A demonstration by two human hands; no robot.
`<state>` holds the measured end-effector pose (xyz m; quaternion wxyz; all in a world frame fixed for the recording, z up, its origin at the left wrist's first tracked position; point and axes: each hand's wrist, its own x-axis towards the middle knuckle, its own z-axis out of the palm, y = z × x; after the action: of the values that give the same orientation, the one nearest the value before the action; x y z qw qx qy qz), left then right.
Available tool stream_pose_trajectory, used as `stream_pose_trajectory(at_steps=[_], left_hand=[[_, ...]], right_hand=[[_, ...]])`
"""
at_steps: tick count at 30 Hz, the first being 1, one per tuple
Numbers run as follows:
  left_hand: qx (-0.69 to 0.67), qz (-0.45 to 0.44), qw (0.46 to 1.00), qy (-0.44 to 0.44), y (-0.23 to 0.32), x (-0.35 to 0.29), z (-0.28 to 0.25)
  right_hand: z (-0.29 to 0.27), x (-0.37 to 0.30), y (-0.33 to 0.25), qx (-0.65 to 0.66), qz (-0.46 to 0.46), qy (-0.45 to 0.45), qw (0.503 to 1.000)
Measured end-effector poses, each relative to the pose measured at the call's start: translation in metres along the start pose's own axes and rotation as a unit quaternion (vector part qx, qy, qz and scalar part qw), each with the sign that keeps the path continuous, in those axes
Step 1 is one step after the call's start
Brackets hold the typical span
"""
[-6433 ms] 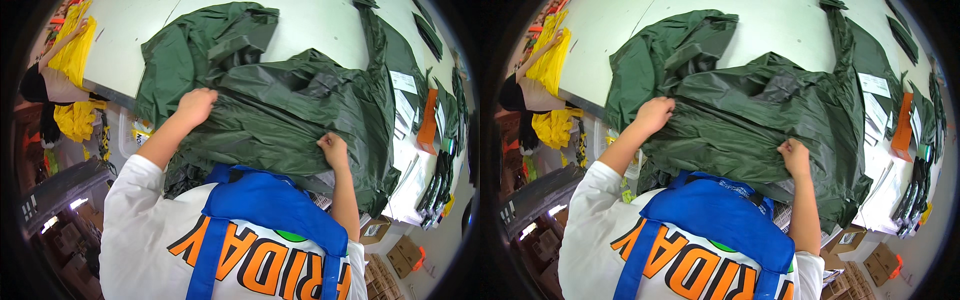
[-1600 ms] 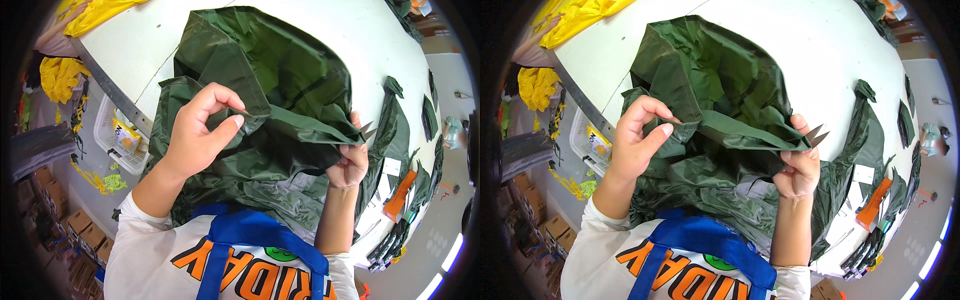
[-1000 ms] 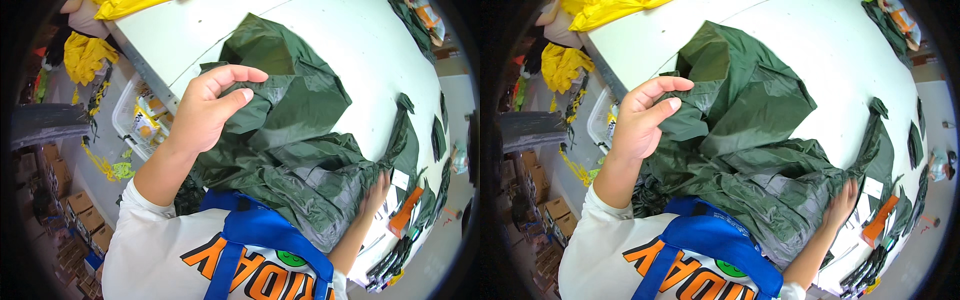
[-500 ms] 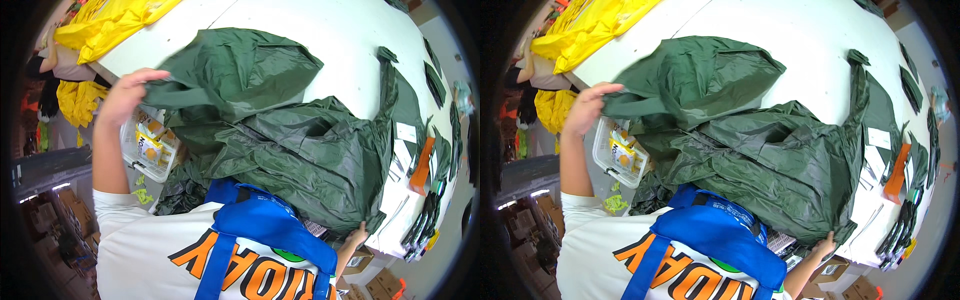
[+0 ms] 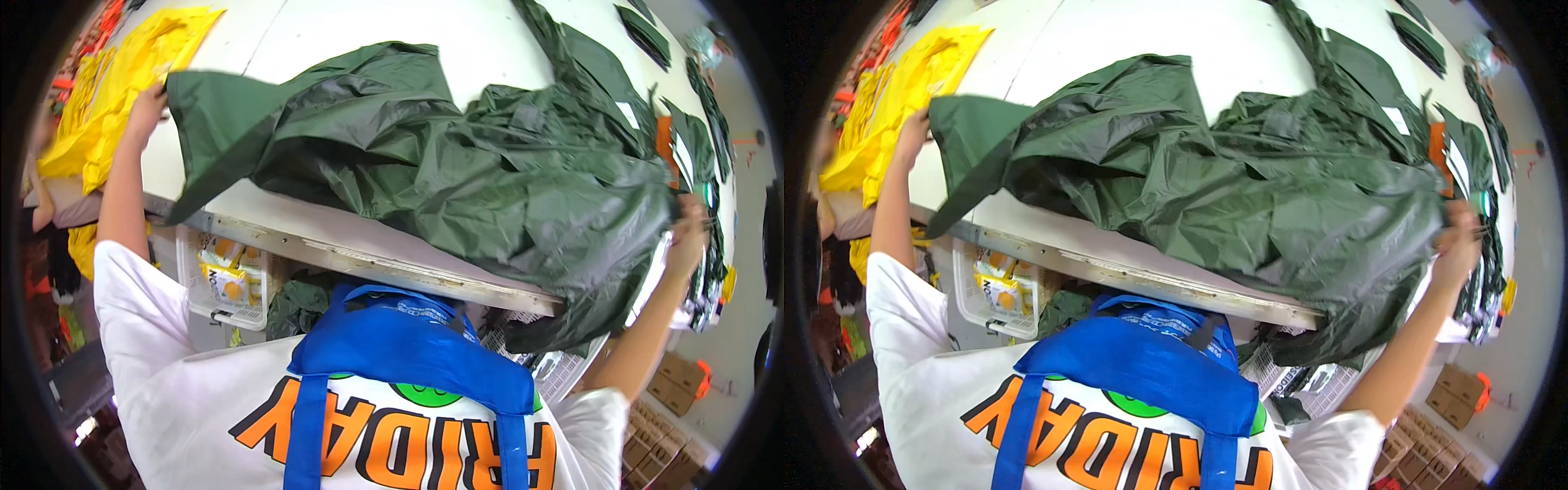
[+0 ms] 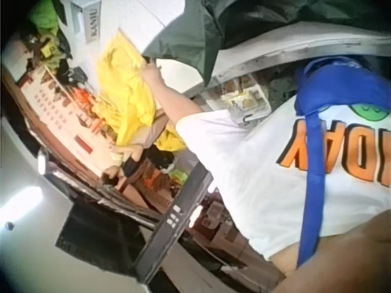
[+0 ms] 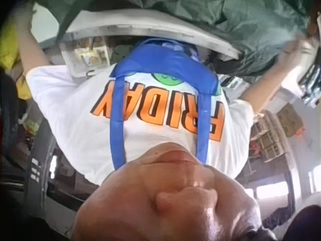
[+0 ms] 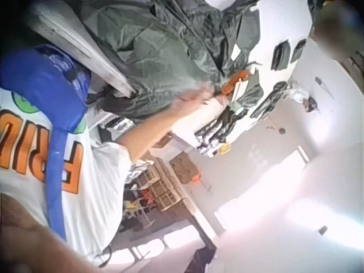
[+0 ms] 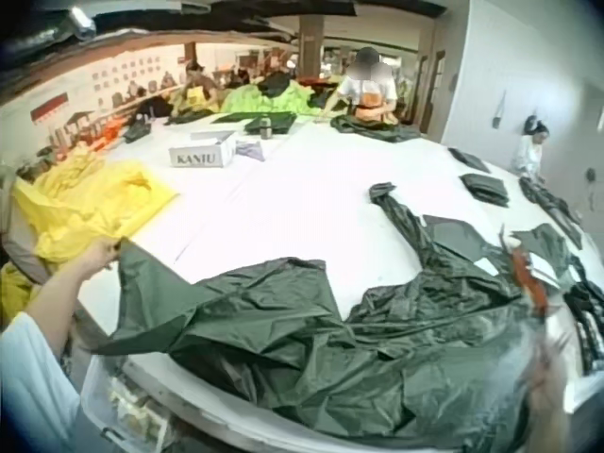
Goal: The person folds a green jacket on a white table. They smooth the fabric, fold the sleeves and body, then place the folded jacket into a dark green packaging sleeve.
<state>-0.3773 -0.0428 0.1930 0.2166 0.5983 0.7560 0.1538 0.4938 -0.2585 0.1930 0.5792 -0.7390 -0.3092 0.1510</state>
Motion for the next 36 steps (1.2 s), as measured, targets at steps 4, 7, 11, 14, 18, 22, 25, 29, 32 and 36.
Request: stream_pose_trajectory(at_steps=[4, 7, 11, 14, 18, 22, 25, 29, 32, 36], left_hand=[[-0.177, -0.016, 0.983, -0.054, -0.014, -0.042, 0.035], [-0.226, 0.004, 0.966, -0.129, -0.056, -0.023, 0.032], [-0.240, 0.066, 0.963, -0.101, -0.001, -0.045, 0.008], [-0.290, 0.075, 0.950, -0.092, 0.032, -0.042, -0.014], [-0.230, 0.124, 0.959, -0.108, 0.070, -0.039, -0.051], [-0.151, 0.124, 0.977, -0.089, 0.101, -0.032, -0.086], [-0.243, 0.133, 0.960, -0.032, 0.109, -0.014, -0.126], [-0.074, -0.052, 0.996, -0.027, 0.068, 0.025, -0.110], [0.044, -0.088, 0.991, -0.092, 0.097, -0.039, -0.074], [-0.291, -0.006, 0.951, -0.101, 0.056, -0.056, -0.087]], right_hand=[[-0.013, -0.234, 0.090, 0.231, 0.381, -0.271, 0.853], [-0.006, -0.309, 0.124, 0.394, 0.467, -0.036, 0.791], [-0.020, -0.330, 0.194, 0.512, 0.343, 0.046, 0.786], [-0.050, -0.356, 0.264, 0.456, 0.416, 0.186, 0.764], [-0.050, -0.323, 0.240, 0.550, 0.356, 0.195, 0.730], [-0.060, -0.270, 0.235, 0.402, 0.305, 0.361, 0.784], [-0.056, -0.233, 0.092, 0.218, 0.063, 0.350, 0.909], [-0.092, -0.155, -0.009, 0.000, -0.129, 0.259, 0.957], [-0.090, -0.124, -0.035, 0.090, -0.076, 0.261, 0.958], [-0.092, -0.102, -0.047, -0.011, -0.231, 0.261, 0.937]])
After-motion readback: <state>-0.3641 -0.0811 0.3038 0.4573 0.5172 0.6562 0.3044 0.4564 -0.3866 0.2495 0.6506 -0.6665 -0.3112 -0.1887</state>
